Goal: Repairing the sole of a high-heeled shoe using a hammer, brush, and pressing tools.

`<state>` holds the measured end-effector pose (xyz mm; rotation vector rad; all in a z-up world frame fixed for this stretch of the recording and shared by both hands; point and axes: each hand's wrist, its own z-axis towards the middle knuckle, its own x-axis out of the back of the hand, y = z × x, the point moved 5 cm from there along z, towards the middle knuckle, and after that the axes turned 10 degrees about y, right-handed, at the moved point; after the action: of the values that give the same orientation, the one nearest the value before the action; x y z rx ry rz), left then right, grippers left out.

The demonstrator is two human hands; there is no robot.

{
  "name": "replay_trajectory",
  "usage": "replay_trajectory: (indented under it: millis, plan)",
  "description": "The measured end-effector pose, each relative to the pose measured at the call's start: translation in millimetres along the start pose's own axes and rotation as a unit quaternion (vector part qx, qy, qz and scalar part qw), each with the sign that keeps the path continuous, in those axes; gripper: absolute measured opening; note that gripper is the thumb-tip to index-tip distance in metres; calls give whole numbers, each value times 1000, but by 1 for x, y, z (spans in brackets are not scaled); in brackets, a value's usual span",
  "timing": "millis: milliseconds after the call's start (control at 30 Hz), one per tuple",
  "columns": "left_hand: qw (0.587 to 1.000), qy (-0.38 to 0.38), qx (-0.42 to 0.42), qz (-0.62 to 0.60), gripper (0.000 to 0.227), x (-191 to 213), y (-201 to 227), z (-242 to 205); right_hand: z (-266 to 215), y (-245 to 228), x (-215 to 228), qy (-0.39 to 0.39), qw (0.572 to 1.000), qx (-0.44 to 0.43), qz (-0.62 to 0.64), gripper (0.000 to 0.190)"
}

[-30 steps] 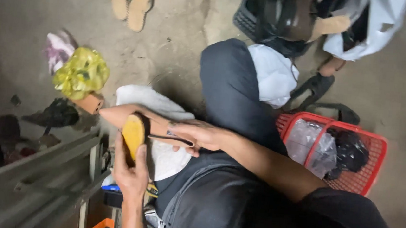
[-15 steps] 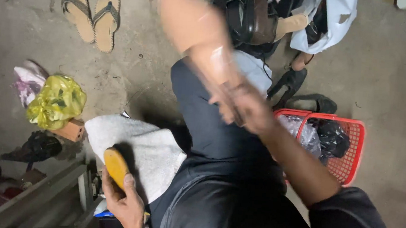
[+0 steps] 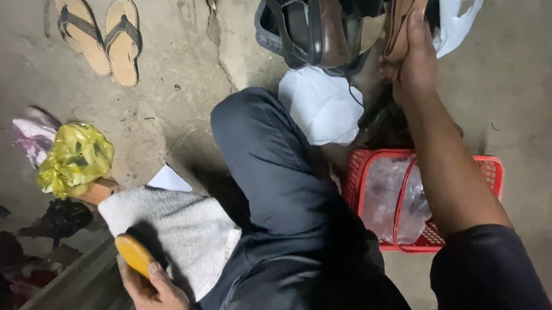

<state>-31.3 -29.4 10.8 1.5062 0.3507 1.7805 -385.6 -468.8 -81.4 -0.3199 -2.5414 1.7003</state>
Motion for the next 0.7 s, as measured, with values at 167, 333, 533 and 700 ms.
replay_trajectory:
  millis: [167, 333, 533, 700]
  plan:
    - [993, 23, -55, 105, 52, 8, -31, 0, 50, 12, -8, 8, 990, -29, -135, 70]
    - [1000, 26, -8, 14, 52, 7, -47, -5, 86, 65, 3, -106, 961, 158, -202, 30]
    - [972, 11, -90, 218, 53, 1, 21, -5, 58, 80, 65, -100, 924, 343, -137, 24]
    - [993, -40, -77, 76, 49, -12, 0, 4, 29, 140, 156, -82, 571, 479, -662, 45]
